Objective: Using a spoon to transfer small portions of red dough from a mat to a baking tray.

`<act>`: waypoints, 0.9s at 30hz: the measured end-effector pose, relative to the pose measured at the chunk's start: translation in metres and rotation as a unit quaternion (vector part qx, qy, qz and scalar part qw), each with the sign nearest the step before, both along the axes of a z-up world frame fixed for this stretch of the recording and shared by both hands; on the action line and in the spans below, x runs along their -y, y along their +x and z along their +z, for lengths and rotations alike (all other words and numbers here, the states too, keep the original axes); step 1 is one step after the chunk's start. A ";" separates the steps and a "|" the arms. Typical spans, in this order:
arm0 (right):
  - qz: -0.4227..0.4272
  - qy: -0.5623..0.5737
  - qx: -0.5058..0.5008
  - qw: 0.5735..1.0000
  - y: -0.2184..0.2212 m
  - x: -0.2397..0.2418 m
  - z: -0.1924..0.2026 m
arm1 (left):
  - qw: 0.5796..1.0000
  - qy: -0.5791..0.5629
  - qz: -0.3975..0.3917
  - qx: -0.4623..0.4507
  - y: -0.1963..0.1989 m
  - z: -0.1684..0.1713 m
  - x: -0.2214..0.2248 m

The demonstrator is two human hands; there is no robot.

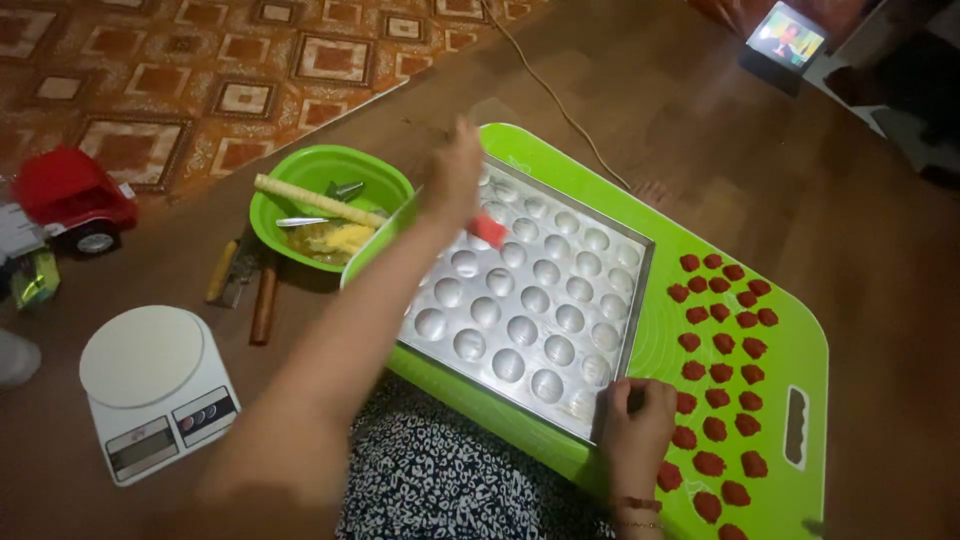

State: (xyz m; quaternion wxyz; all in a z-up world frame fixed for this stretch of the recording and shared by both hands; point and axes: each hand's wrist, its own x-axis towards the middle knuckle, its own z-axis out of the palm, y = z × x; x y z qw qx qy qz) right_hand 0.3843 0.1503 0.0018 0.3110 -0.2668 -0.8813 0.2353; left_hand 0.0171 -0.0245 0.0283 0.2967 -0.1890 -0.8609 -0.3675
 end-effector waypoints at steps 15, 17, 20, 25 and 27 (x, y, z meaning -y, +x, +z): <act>-0.005 -0.007 0.023 1.000 0.001 0.001 -0.001 | 0.974 -0.038 -0.186 -0.124 0.164 0.031 -0.107; -0.004 -0.009 0.012 1.000 0.001 0.000 -0.002 | 0.962 0.001 -0.232 0.146 0.134 0.030 -0.103; -0.004 -0.038 0.009 0.999 0.001 0.012 0.011 | 0.790 0.355 -0.184 0.465 0.119 0.073 -0.010; -0.003 -0.031 0.009 0.999 0.000 0.009 0.008 | 0.993 0.088 -0.046 0.069 0.055 0.031 0.066; -0.001 -0.015 0.013 1.000 0.002 0.004 0.002 | 0.999 -0.037 -0.003 0.001 0.057 0.021 0.065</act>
